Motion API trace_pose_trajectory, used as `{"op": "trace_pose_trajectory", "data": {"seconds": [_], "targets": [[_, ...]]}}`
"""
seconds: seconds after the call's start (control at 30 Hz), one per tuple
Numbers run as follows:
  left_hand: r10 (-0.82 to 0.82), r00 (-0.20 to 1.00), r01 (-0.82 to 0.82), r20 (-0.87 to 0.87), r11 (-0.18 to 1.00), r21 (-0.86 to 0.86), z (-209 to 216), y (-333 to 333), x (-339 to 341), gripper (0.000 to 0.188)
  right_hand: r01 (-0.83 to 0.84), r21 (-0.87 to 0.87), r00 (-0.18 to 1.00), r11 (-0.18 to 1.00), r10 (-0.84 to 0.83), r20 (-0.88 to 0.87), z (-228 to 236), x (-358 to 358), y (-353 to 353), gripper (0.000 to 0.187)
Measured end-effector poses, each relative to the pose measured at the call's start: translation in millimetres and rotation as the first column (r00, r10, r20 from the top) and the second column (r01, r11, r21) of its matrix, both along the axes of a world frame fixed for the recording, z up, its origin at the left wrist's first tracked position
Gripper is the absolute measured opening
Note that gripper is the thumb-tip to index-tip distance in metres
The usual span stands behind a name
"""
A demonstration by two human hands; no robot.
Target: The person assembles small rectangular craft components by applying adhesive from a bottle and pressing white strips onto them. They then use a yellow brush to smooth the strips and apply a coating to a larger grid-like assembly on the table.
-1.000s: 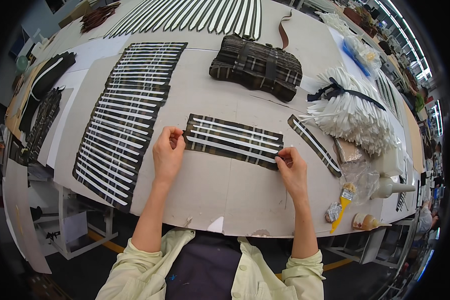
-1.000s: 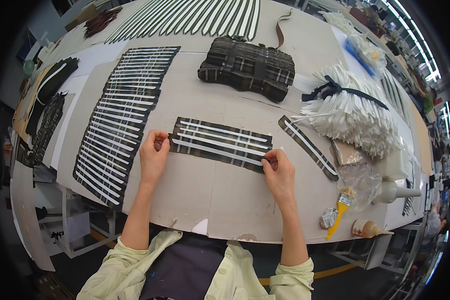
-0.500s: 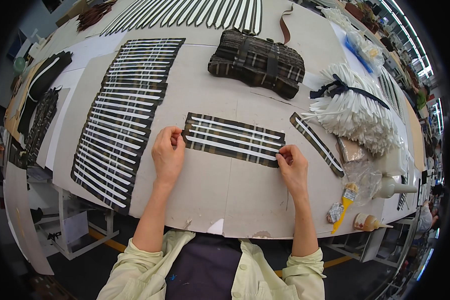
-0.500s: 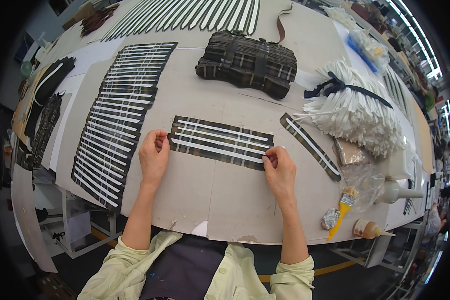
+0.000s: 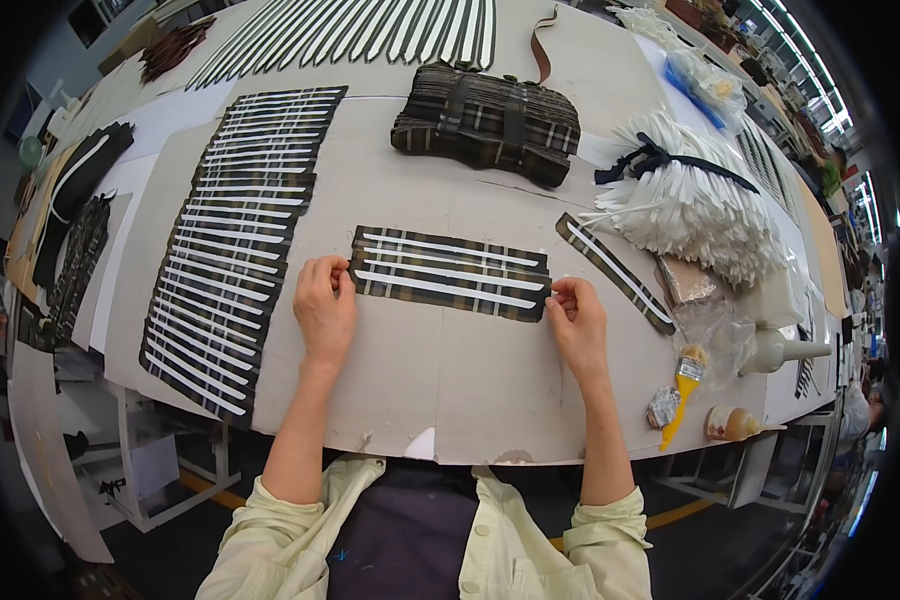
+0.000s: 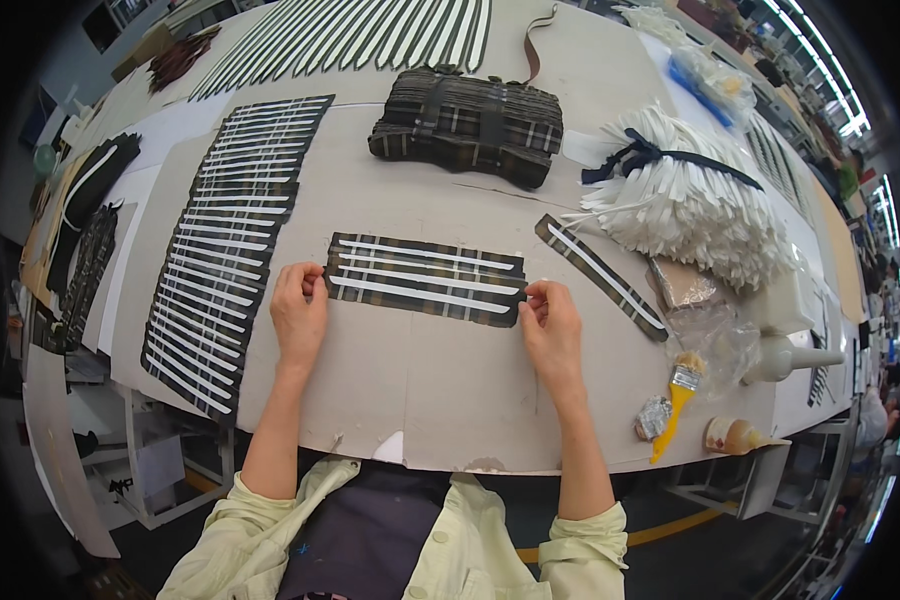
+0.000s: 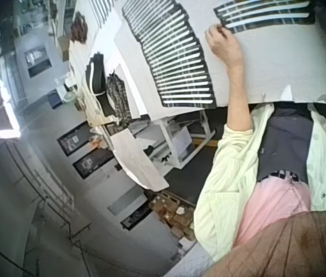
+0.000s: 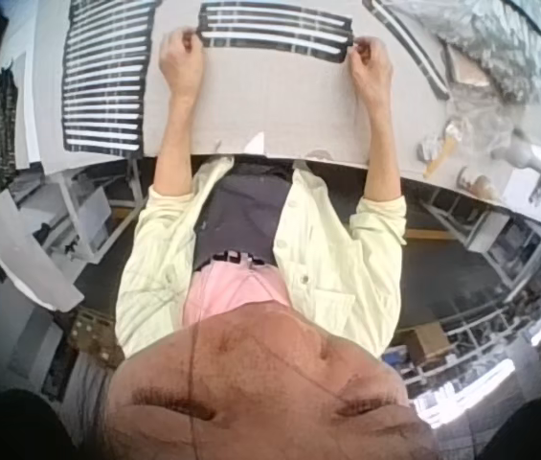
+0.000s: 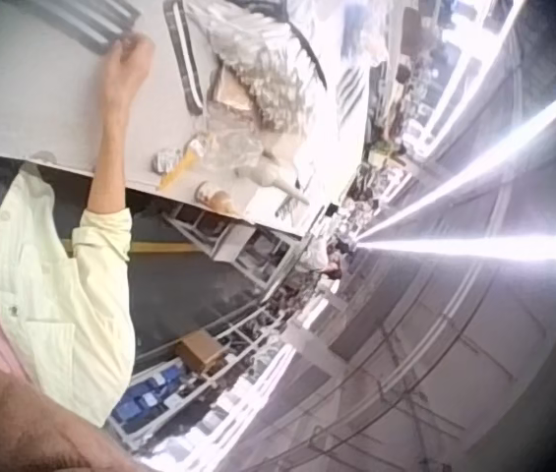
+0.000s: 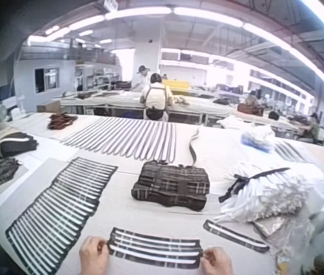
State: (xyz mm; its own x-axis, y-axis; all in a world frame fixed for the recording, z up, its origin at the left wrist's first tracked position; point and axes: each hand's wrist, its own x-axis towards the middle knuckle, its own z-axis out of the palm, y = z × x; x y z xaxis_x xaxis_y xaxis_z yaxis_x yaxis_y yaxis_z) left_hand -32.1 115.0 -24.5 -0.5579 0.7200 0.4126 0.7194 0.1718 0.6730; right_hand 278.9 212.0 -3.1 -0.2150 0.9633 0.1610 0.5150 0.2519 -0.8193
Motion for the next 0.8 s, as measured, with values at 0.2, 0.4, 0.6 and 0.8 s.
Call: {"op": "trace_pose_trajectory", "data": {"seconds": [0.2,0.4,0.6,0.8], "targets": [[-0.034,0.998,0.035,0.056,0.999,-0.012,5,-3,1,0.009,-0.016,0.106,0.967,0.994,-0.012,0.253,-5,-1,-8,0.011],[-0.061,0.998,0.061,0.003,0.997,-0.049,5,-6,1,0.01,-0.032,0.087,0.962,0.996,0.007,0.274,-3,-3,-11,0.011],[-0.056,0.997,0.052,-0.045,0.995,-0.081,-3,-5,-1,0.01,-0.001,0.081,0.987,0.997,-0.012,0.159,-1,-5,-21,0.01],[-0.053,0.997,0.048,-0.061,0.995,-0.085,1,-8,-1,0.011,-0.039,0.181,0.999,0.983,0.037,0.012,16,-3,-34,0.013]]}}
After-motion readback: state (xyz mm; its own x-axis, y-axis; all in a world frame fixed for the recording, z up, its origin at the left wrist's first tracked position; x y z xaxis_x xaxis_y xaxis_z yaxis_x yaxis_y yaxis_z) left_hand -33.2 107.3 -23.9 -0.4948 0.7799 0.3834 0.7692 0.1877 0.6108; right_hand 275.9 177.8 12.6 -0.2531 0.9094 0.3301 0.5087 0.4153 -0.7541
